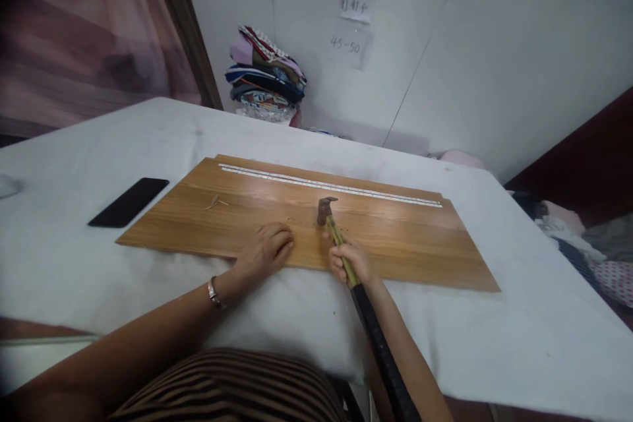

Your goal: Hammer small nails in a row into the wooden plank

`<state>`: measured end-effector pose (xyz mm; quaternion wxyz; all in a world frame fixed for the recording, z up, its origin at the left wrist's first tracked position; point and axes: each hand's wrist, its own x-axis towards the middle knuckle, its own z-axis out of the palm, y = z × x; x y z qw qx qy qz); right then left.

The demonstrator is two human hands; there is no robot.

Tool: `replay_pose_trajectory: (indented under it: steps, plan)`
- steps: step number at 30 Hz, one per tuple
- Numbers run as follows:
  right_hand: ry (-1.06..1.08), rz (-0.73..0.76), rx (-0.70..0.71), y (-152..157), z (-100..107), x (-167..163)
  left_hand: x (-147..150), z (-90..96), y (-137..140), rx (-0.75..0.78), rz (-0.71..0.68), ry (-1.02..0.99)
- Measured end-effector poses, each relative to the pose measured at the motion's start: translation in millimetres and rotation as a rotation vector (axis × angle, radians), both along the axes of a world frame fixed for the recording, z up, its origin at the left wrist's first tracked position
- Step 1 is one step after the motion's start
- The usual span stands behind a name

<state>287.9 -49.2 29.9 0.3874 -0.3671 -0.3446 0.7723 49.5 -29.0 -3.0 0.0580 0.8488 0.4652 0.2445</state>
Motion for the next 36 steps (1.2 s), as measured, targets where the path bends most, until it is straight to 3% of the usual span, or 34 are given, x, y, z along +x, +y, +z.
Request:
replay_pose_trajectory:
  steps: [22, 36]
  plan:
    - [-0.02, 0.006, 0.096, 5.2, -9.7, 4.4, -0.7, 0.7, -0.5, -0.006, -0.013, -0.02]
    - [0.031, -0.04, 0.074, 5.5, -9.9, 3.5, -1.0, 2.7, -1.1, -0.01, -0.03, -0.01]
